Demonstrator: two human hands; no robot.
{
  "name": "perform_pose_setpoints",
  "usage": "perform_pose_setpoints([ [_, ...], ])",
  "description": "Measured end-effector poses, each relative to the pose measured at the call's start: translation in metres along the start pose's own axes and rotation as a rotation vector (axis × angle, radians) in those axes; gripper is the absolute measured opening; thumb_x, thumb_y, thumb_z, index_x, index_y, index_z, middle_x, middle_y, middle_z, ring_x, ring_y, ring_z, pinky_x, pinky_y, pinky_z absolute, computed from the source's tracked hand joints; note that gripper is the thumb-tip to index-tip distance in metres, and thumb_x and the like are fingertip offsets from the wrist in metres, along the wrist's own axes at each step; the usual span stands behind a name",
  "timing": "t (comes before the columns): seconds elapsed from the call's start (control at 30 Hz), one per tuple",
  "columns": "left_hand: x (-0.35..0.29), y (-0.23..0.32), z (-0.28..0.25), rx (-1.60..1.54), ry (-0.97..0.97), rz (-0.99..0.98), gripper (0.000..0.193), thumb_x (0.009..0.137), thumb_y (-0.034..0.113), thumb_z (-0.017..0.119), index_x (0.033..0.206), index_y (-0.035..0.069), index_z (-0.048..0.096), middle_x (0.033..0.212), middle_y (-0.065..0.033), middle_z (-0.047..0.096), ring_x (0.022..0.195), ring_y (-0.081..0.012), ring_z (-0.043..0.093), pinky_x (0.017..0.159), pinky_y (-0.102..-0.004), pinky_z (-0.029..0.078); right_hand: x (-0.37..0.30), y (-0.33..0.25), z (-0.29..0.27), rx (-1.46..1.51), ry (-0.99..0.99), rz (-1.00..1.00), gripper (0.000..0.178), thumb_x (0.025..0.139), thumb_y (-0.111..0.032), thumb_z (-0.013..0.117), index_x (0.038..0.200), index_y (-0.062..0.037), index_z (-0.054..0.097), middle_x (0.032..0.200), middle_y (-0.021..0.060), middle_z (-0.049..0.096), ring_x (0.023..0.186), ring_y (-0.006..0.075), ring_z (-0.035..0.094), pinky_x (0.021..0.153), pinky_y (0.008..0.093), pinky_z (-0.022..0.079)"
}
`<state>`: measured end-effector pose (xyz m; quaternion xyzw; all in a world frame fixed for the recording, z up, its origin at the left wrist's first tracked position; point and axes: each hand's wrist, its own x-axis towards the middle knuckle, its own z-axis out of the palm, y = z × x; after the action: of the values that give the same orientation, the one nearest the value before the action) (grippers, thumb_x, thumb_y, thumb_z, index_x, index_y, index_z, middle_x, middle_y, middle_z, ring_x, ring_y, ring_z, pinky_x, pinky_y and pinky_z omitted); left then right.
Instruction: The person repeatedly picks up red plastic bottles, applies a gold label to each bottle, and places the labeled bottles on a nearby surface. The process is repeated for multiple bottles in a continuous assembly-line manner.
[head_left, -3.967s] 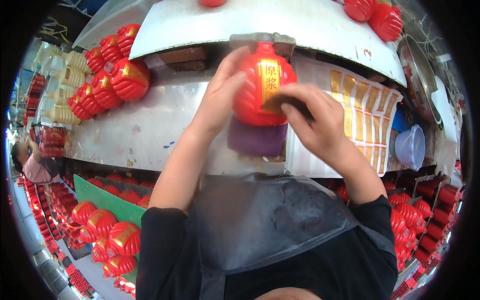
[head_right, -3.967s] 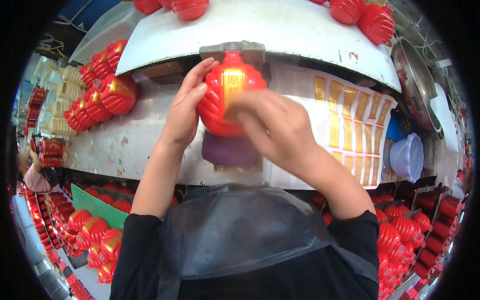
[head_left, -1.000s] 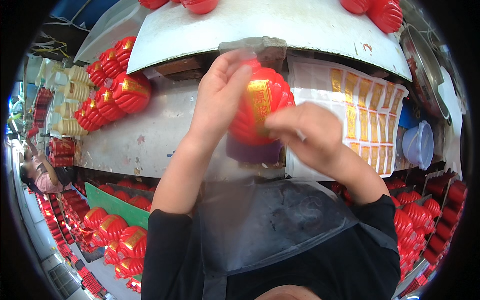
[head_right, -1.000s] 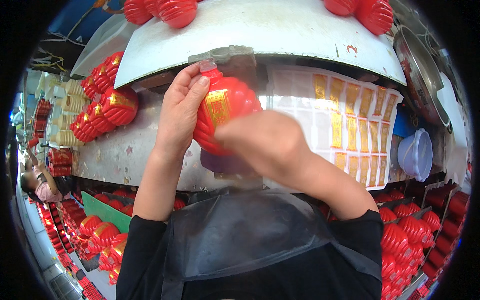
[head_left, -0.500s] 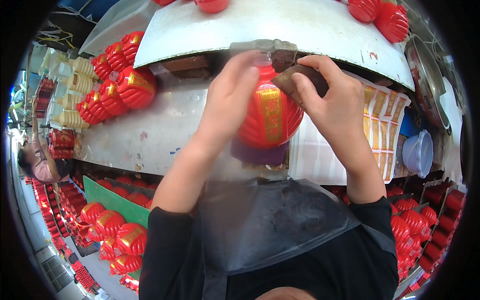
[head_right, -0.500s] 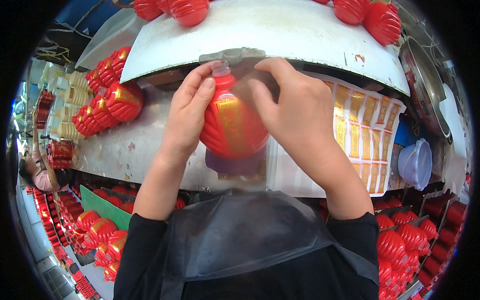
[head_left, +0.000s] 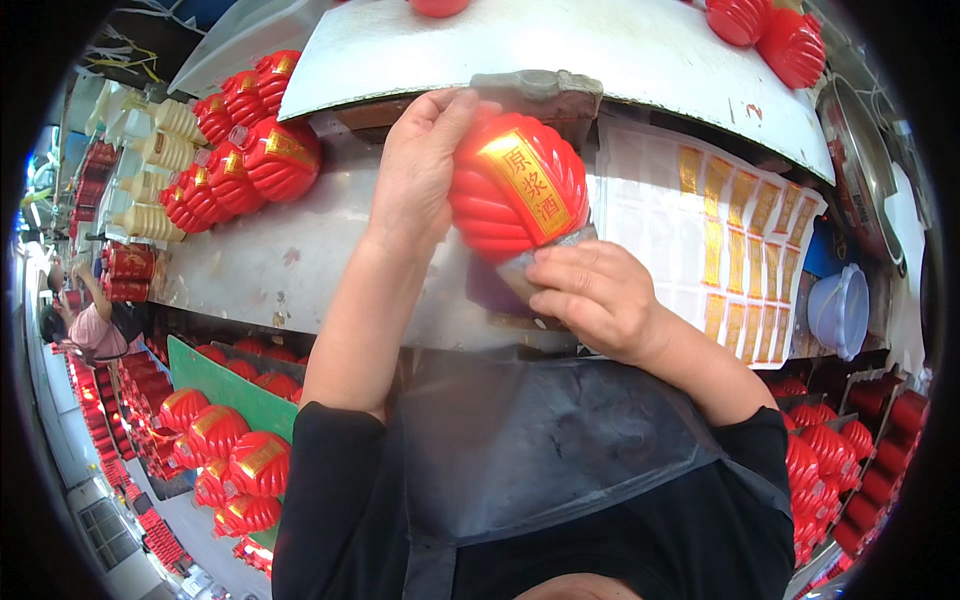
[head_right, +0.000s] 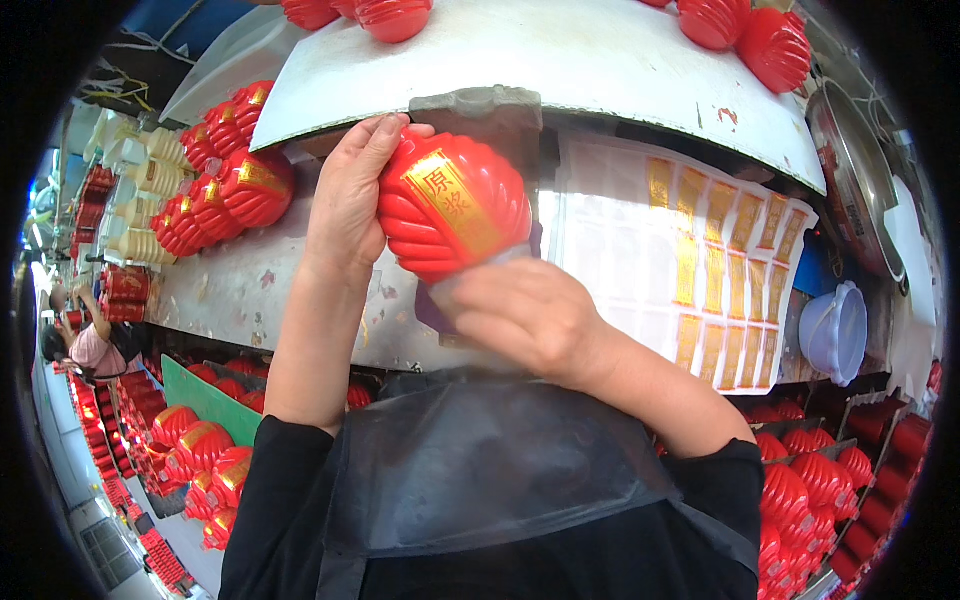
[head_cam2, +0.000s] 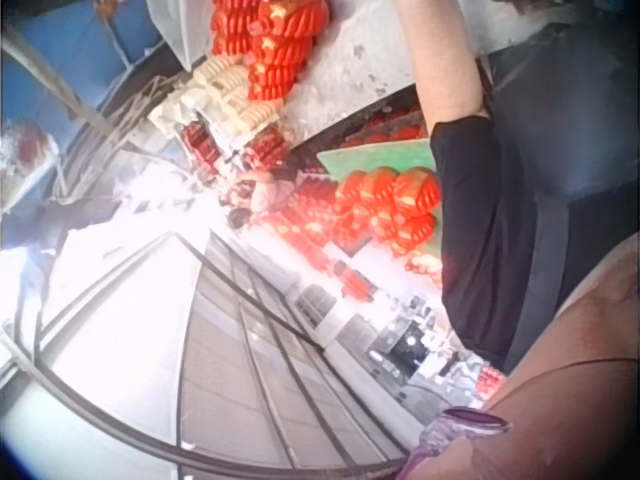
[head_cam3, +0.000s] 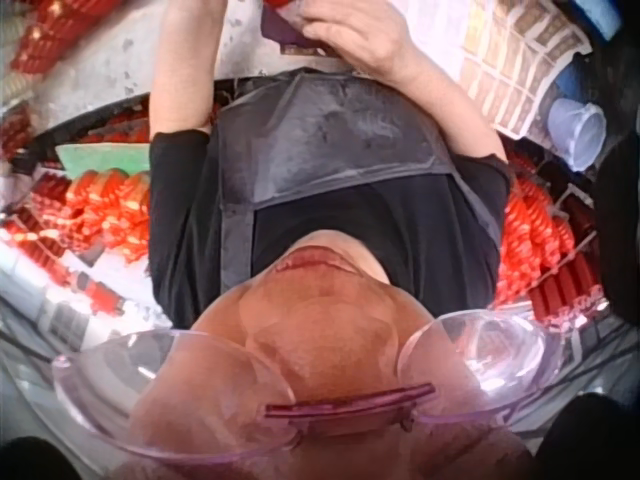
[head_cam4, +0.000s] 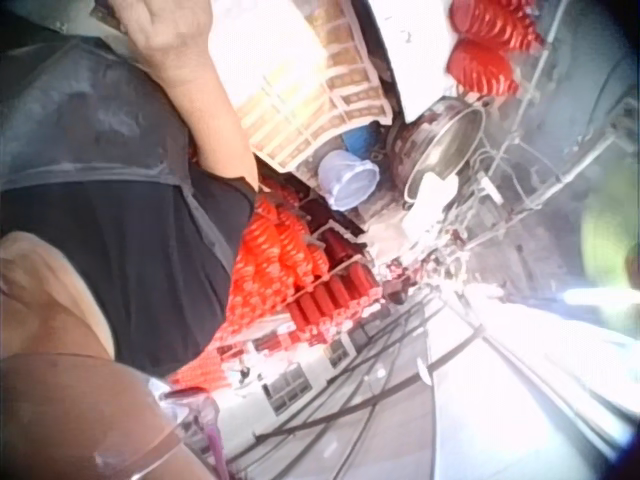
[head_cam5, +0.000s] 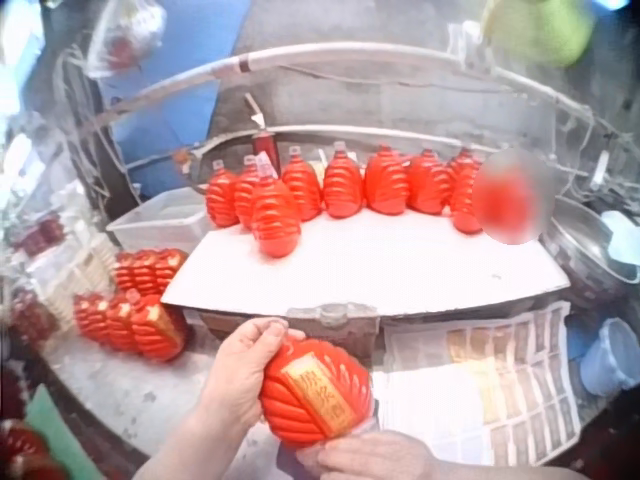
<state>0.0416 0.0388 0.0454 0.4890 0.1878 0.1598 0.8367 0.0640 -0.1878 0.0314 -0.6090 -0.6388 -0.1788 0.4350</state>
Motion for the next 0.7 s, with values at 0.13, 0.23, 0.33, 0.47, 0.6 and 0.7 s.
perform_pose_setpoints([
  [0.13, -0.013, -0.002, 0.007, 0.026, -0.003, 0.085, 0.023, 0.106, 0.019, 0.068, 0.119, 0.0, 0.063, 0.112, -0.0144, 0.075, 0.1, -0.0182, 0.072, 0.091, -0.0333, 0.06, 0.006, -0.005, -0.009, 0.206, -0.015, 0.505, 0.021, 0.088, 0.007, 0.075, 0.107, -0.0012, 0.072, 0.101, 0.0125, 0.078, 0.088, 0.0203, 0.077, 0.073, 0.0321, 0.06],
  [0.23, -0.026, -0.006, 0.02, 0.111, -0.023, 0.171, 0.022, 0.106, 0.016, 0.068, 0.12, 0.0, 0.063, 0.113, -0.0136, 0.075, 0.101, -0.016, 0.071, 0.092, -0.0306, 0.059, 0.032, -0.003, -0.018, 0.153, 0.191, 0.658, 0.024, 0.093, 0.001, 0.074, 0.116, -0.0006, 0.071, 0.103, 0.0118, 0.077, 0.092, 0.0131, 0.075, 0.079, 0.0279, 0.059],
  [0.33, -0.039, -0.008, 0.028, 0.211, -0.03, 0.244, 0.022, 0.106, 0.013, 0.068, 0.122, 0.0, 0.062, 0.115, -0.0123, 0.075, 0.104, -0.0133, 0.069, 0.093, -0.0282, 0.057, 0.055, 0.005, -0.025, -0.086, 0.13, 0.67, 0.024, 0.093, -0.003, 0.074, 0.117, -0.0011, 0.071, 0.1, 0.0111, 0.078, 0.092, 0.0155, 0.075, 0.081, 0.0292, 0.058],
  [0.47, -0.049, -0.011, 0.029, 0.231, -0.031, 0.291, 0.023, 0.105, 0.011, 0.068, 0.124, 0.001, 0.062, 0.115, -0.0103, 0.073, 0.107, -0.0124, 0.068, 0.095, -0.0277, 0.056, 0.059, 0.004, -0.031, -0.142, 0.203, 0.658, 0.021, 0.091, -0.006, 0.075, 0.112, -0.0037, 0.072, 0.096, 0.0159, 0.076, 0.082, 0.0262, 0.076, 0.074, 0.0336, 0.058],
  [0.6, -0.064, -0.007, 0.027, 0.219, -0.106, 0.391, 0.023, 0.104, 0.009, 0.068, 0.124, 0.0, 0.062, 0.114, -0.0098, 0.072, 0.111, -0.0158, 0.067, 0.099, -0.0325, 0.054, 0.046, 0.0, -0.027, -0.037, 0.135, 0.711, 0.025, 0.092, -0.006, 0.074, 0.117, -0.001, 0.073, 0.104, 0.0143, 0.077, 0.094, 0.0214, 0.075, 0.085, 0.0319, 0.057],
  [0.7, -0.077, 0.004, 0.017, 0.392, -0.064, 0.394, 0.025, 0.103, 0.011, 0.069, 0.124, -0.001, 0.062, 0.115, -0.0093, 0.072, 0.113, -0.0164, 0.067, 0.101, -0.0333, 0.053, 0.04, 0.005, -0.02, -0.012, 0.238, 0.813, 0.025, 0.094, -0.005, 0.072, 0.118, 0.0006, 0.072, 0.108, 0.0128, 0.076, 0.101, 0.0188, 0.072, 0.091, 0.0318, 0.056],
])
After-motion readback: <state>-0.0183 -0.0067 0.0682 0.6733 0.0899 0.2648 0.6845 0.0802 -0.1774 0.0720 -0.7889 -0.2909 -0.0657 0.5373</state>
